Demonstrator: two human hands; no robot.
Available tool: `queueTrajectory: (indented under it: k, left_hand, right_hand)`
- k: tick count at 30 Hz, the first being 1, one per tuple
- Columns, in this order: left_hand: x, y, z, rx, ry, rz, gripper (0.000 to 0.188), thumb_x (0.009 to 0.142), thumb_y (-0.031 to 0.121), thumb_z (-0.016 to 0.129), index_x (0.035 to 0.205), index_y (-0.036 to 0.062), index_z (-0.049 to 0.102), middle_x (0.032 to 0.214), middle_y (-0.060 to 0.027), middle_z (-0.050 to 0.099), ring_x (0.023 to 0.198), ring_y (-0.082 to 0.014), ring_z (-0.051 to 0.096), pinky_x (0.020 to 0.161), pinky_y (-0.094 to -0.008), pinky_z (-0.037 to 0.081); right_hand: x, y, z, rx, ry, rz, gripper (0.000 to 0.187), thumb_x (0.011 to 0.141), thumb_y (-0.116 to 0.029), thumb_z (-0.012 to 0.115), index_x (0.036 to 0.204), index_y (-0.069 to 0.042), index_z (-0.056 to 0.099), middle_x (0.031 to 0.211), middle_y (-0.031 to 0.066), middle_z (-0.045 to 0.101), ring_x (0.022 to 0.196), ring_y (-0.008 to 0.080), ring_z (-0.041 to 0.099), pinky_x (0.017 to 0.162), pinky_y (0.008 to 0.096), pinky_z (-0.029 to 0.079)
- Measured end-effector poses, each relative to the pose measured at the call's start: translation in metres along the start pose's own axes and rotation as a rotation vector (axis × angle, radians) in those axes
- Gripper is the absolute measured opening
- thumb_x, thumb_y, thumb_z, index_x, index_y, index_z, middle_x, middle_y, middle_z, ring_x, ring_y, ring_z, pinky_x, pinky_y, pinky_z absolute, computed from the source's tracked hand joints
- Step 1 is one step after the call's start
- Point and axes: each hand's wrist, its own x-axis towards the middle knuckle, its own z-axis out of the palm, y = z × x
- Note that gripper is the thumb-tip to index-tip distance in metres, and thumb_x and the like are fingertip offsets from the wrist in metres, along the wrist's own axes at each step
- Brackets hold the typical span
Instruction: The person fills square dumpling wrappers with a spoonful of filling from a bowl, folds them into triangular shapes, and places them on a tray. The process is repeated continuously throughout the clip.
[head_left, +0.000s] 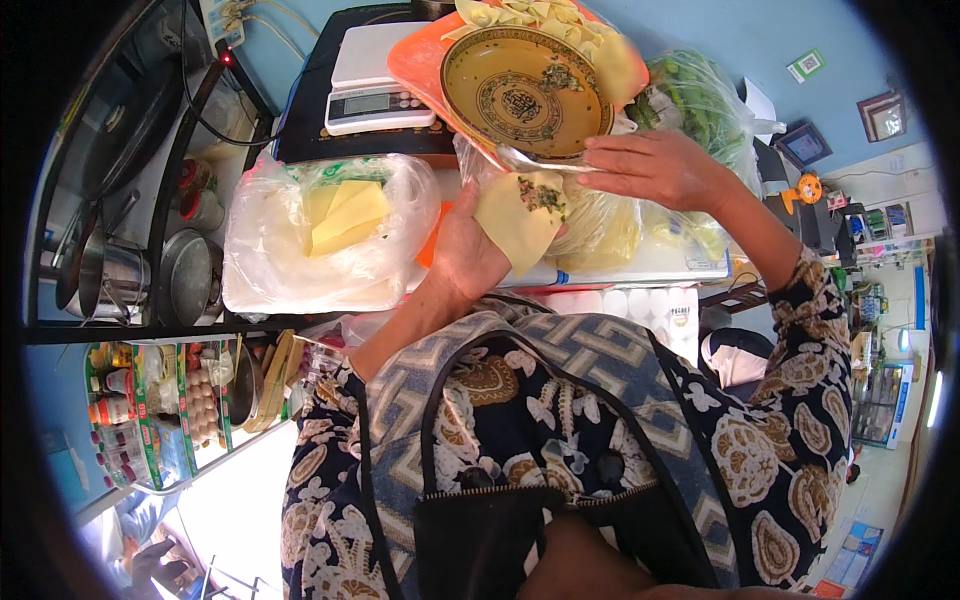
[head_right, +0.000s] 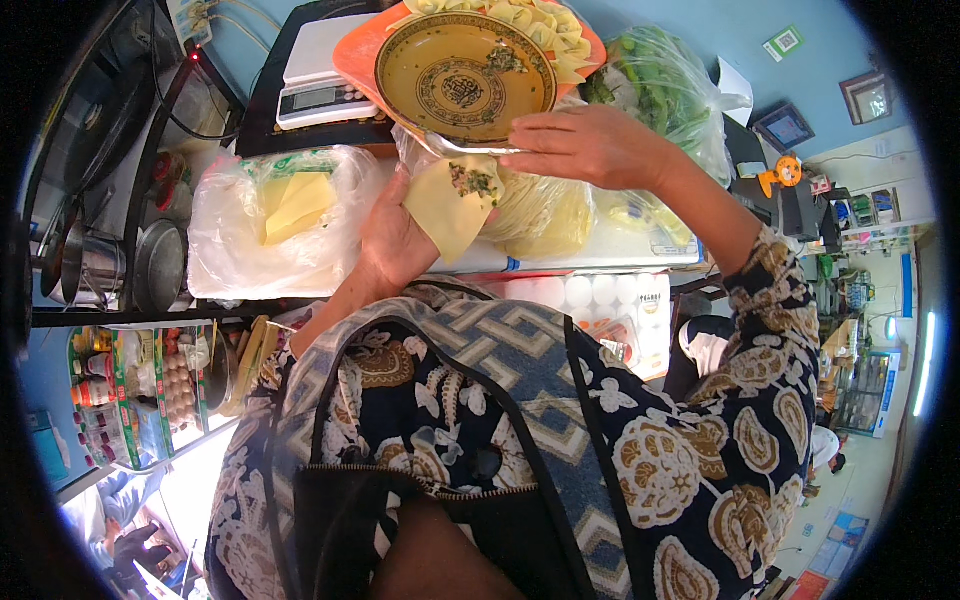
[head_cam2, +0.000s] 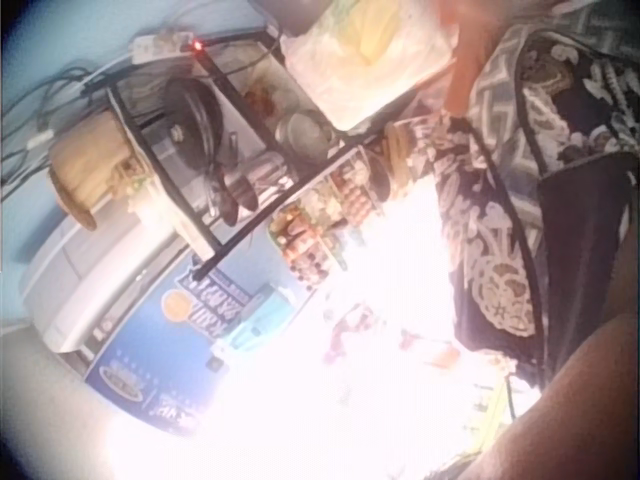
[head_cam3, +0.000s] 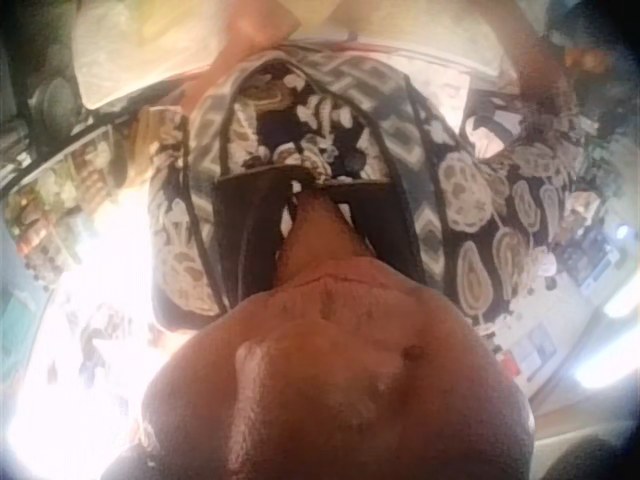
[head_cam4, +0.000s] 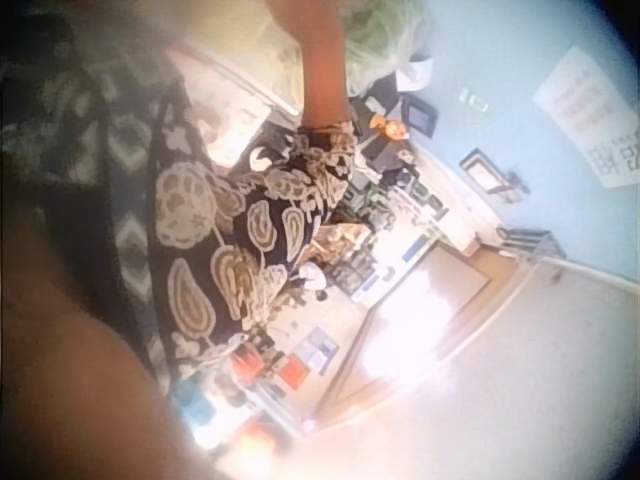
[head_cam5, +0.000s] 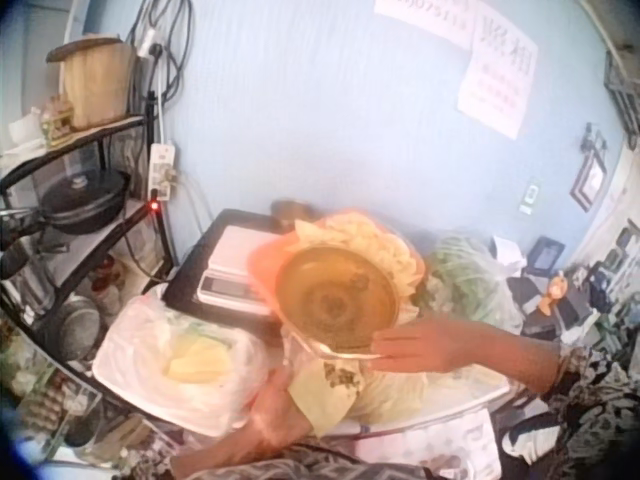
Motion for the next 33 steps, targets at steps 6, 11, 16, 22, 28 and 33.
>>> queueTrajectory:
  k: [6, 11, 16, 22, 28, 33]
  left_hand:
    - [0.015, 0.003, 0.002, 0.003, 0.072, -0.007, 0.065, 0.102, 0.051, 0.014, 0.145, 0.0051, 0.03, 0.147, -0.0163, 0.036, 0.134, -0.0365, 0.037, 0.109, -0.0605, 0.032]
    - [0.016, 0.006, 0.003, 0.059, 0.093, -0.006, 0.064, 0.102, 0.049, 0.014, 0.145, 0.0039, 0.028, 0.147, -0.0166, 0.036, 0.133, -0.0369, 0.038, 0.109, -0.0603, 0.033]
    - [0.016, 0.007, -0.001, 0.005, 0.083, -0.009, 0.061, 0.103, 0.047, 0.014, 0.144, 0.004, 0.03, 0.146, -0.0165, 0.038, 0.132, -0.0366, 0.04, 0.108, -0.0604, 0.034]
    - [0.012, 0.011, 0.001, 0.036, 0.121, 0.044, 0.058, 0.103, 0.045, 0.019, 0.141, 0.0036, 0.034, 0.143, -0.0185, 0.041, 0.13, -0.0369, 0.042, 0.108, -0.0594, 0.035]
    - [0.01, 0.016, -0.005, 0.002, 0.081, 0.042, 0.059, 0.103, 0.045, 0.021, 0.142, 0.0023, 0.033, 0.143, -0.0206, 0.04, 0.131, -0.0377, 0.041, 0.109, -0.0595, 0.033]
    - [0.011, 0.014, -0.003, 0.041, 0.126, 0.057, 0.062, 0.103, 0.046, 0.018, 0.144, 0.0012, 0.03, 0.145, -0.0206, 0.038, 0.132, -0.0385, 0.039, 0.11, -0.0601, 0.031]
  right_hand:
    - [-0.027, -0.007, -0.014, 0.039, 0.003, 0.038, 0.042, 0.088, -0.014, 0.05, 0.128, -0.018, 0.06, 0.123, 0.0042, 0.061, 0.115, 0.0239, 0.058, 0.077, 0.0328, 0.053]
    - [-0.04, -0.028, -0.003, 0.186, 0.128, 0.166, 0.039, 0.086, -0.01, 0.054, 0.123, -0.017, 0.063, 0.114, 0.0042, 0.065, 0.106, 0.0257, 0.064, 0.075, 0.0341, 0.056]
    - [-0.018, -0.059, 0.01, 0.336, 0.329, 0.279, 0.04, 0.077, -0.003, 0.064, 0.115, -0.014, 0.067, 0.109, 0.0054, 0.067, 0.098, 0.0264, 0.067, 0.074, 0.0351, 0.058]
    - [0.01, -0.039, 0.018, 0.209, 0.357, 0.261, 0.042, 0.075, 0.0, 0.063, 0.115, -0.014, 0.067, 0.106, 0.0054, 0.067, 0.097, 0.0263, 0.066, 0.077, 0.0361, 0.057]
    - [-0.018, -0.054, 0.018, 0.257, 0.301, 0.415, 0.047, 0.071, 0.003, 0.064, 0.116, -0.011, 0.066, 0.105, 0.0093, 0.068, 0.097, 0.0283, 0.066, 0.079, 0.0367, 0.055]
    - [-0.019, -0.099, 0.006, 0.515, 0.404, 0.554, 0.038, 0.077, 0.004, 0.063, 0.114, -0.006, 0.066, 0.105, 0.014, 0.068, 0.096, 0.0309, 0.066, 0.082, 0.0384, 0.054]
